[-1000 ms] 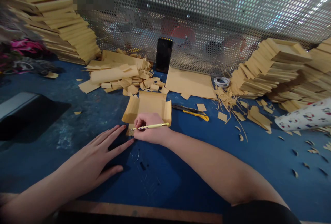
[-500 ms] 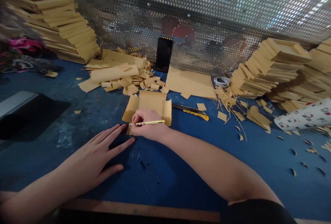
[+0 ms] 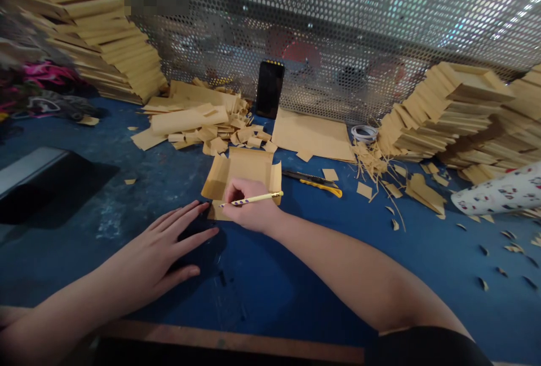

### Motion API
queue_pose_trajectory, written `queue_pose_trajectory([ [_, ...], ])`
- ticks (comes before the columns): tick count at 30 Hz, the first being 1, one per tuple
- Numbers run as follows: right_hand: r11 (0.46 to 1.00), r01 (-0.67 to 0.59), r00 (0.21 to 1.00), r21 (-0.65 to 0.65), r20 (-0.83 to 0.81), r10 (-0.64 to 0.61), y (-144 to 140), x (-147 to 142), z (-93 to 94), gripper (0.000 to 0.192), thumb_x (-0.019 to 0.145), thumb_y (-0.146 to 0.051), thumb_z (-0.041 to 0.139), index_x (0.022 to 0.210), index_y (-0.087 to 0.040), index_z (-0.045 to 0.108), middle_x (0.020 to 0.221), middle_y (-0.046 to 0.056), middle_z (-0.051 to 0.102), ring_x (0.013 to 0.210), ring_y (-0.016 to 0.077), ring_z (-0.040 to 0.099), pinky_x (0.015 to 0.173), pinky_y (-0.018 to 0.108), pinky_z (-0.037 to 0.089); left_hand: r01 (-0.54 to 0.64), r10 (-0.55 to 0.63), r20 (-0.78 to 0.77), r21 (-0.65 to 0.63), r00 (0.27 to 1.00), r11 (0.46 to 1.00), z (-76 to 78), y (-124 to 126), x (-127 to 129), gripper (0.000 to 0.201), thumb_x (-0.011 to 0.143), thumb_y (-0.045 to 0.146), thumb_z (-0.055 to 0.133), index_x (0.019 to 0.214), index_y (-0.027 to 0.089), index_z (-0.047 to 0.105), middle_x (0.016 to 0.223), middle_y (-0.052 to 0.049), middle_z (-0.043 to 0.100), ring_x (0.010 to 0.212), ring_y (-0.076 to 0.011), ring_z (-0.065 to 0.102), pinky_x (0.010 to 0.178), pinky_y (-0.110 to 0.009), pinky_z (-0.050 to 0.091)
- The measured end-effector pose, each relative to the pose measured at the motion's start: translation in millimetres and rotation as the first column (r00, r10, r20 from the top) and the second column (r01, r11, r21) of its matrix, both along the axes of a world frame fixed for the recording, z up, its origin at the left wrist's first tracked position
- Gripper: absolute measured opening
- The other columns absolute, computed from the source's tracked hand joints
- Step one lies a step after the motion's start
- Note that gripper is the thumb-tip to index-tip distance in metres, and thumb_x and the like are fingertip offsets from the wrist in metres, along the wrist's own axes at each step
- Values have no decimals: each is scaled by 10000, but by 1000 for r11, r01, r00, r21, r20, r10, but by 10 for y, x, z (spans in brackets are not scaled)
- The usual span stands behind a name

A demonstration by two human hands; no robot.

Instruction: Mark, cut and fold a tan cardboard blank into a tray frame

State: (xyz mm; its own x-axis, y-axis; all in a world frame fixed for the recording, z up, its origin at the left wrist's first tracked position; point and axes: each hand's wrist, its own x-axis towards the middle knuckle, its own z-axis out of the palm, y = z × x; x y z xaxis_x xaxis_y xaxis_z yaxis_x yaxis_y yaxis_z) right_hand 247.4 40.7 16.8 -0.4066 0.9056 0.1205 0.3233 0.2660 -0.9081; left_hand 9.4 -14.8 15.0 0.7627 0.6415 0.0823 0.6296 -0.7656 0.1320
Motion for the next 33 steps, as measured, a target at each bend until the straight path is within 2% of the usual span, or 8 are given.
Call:
queue_pose_trajectory([
  [5,1000,-15,1000,11,10,15,-15,1,16,148,738,-170,627,698,-193,486,719,-20,570,601,103,494,541,229,385,22,-21,28,-24,999,999,22,20,-8,407,939,495,513,1310,331,549,1547,-99,287,1379,-357,347,1051,-544,408],
  [13,999,-32,999,11,26,32,-26,3,18,123,733,-152,608,702,-190,495,696,-30,548,592,96,491,537,219,385,28,-26,38,-66,999,997,57,42,-51,321,958,372,492,1263,310,570,1539,-49,324,1420,-306,291,1085,-503,405],
  [17,1000,-20,999,17,25,20,-27,-9,31,120,727,-157,624,714,-188,509,680,-33,544,587,96,491,531,217,392,39,-36,27,-107,999,993,71,46,-69,277,964,367,478,1186,262,604,1525,-70,351,1414,-279,314,1114,-490,378],
  [21,999,-14,1000,29,11,14,-42,-17,24,121,741,-186,631,707,-187,516,677,-27,557,582,97,499,523,217,399,18,-14,39,-107,999,994,41,70,-59,357,959,413,498,1257,225,558,1518,-61,368,1419,-274,303,1123,-473,377],
  [26,999,17,1000,47,1,-17,-78,-32,-20,145,735,-182,630,710,-196,488,710,-21,571,572,94,484,514,220,388,2,0,23,-91,1000,996,21,73,-59,433,964,368,479,1367,208,478,1524,-43,358,1436,-256,264,1136,-444,368],
  [33,1000,-5,998,7,62,4,-80,-39,-4,164,697,-139,611,692,-200,459,766,-2,598,607,105,501,549,231,400,0,3,20,-110,1000,994,24,45,-91,498,972,292,440,1460,218,375,1563,-29,269,1449,-248,225,1161,-435,334],
])
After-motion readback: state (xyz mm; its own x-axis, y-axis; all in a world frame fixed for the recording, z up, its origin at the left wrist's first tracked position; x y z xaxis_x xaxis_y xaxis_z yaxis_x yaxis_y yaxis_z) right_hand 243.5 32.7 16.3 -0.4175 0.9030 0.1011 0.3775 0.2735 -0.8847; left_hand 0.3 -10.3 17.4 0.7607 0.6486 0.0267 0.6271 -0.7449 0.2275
